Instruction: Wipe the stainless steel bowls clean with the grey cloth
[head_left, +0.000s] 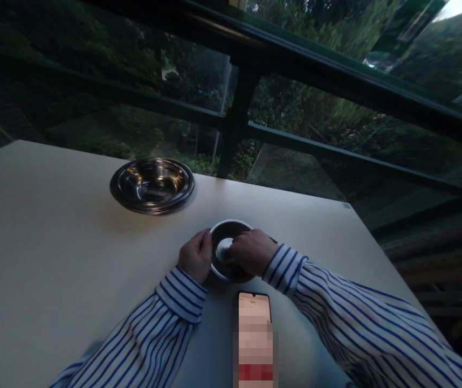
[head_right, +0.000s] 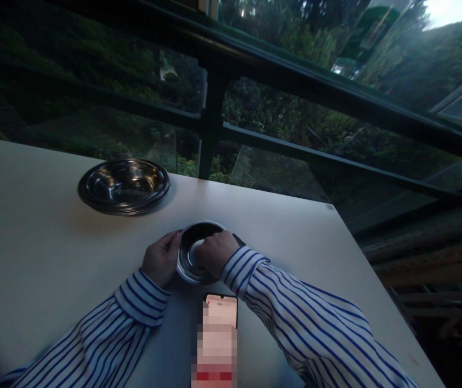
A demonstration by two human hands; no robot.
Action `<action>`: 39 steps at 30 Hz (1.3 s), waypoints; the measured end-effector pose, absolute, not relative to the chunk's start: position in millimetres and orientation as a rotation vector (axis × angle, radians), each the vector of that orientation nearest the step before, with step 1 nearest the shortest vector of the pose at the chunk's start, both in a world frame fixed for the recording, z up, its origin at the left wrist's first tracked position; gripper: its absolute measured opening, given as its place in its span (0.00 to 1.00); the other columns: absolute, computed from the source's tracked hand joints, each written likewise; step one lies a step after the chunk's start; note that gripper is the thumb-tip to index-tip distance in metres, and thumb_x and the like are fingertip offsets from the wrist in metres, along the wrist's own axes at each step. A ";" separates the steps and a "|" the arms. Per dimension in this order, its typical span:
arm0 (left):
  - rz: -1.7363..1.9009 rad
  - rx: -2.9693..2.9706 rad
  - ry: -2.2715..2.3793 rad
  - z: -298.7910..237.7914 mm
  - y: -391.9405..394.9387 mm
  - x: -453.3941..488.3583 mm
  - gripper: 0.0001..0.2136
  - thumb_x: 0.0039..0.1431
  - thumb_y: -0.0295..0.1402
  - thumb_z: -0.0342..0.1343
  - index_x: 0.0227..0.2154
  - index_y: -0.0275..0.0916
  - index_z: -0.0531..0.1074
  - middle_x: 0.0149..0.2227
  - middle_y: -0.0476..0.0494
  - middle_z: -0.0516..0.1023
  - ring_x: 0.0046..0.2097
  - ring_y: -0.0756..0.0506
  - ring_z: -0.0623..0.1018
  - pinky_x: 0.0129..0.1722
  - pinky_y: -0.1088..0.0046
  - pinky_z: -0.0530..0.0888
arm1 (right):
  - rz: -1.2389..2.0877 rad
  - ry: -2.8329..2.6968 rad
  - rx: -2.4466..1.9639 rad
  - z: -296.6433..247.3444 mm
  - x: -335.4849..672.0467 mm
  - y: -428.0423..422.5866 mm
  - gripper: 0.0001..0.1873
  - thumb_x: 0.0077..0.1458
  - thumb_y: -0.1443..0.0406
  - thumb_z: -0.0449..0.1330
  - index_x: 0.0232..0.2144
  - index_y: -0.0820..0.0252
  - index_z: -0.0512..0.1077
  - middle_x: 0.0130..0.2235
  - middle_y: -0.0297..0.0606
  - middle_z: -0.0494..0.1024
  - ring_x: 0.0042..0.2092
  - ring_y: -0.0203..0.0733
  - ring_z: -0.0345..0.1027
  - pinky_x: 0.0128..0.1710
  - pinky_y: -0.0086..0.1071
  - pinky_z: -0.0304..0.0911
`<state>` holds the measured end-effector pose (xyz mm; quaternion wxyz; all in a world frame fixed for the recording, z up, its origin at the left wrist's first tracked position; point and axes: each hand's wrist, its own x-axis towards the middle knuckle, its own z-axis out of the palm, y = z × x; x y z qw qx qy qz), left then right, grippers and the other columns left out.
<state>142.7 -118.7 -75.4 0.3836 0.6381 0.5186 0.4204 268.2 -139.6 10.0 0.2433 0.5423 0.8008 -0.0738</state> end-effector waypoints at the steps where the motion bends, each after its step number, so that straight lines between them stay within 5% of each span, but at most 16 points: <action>1: 1.067 1.640 1.312 -75.2 -118.8 142.6 0.17 0.55 0.38 0.43 0.37 0.36 0.73 0.35 0.43 0.79 0.38 0.46 0.76 0.38 0.74 0.71 | -0.175 2.200 1.503 9.3 268.2 -138.7 0.10 0.52 0.68 0.51 0.31 0.62 0.73 0.35 0.45 0.75 0.38 0.46 0.68 0.32 0.34 0.62; 15: 1.070 1.611 1.350 -75.4 -118.8 143.2 0.16 0.55 0.38 0.42 0.37 0.36 0.73 0.34 0.42 0.79 0.37 0.46 0.76 0.38 0.72 0.70 | -0.214 2.529 1.434 -9.4 263.0 -129.5 0.10 0.54 0.70 0.50 0.34 0.65 0.71 0.36 0.43 0.72 0.39 0.40 0.64 0.38 0.30 0.58; 24: 1.038 1.632 1.322 -75.7 -118.6 143.5 0.17 0.55 0.38 0.42 0.37 0.35 0.73 0.33 0.42 0.79 0.37 0.46 0.76 0.37 0.73 0.71 | -0.344 2.420 1.408 -5.8 277.7 -140.6 0.07 0.47 0.70 0.55 0.28 0.63 0.73 0.30 0.40 0.75 0.31 0.39 0.68 0.28 0.27 0.57; 39: 1.059 1.636 1.335 -76.6 -118.4 144.3 0.16 0.55 0.38 0.42 0.37 0.36 0.73 0.34 0.44 0.78 0.38 0.46 0.76 0.38 0.74 0.70 | -0.177 2.530 1.547 -17.6 267.0 -132.9 0.11 0.55 0.70 0.48 0.34 0.66 0.70 0.37 0.45 0.70 0.40 0.42 0.62 0.38 0.32 0.58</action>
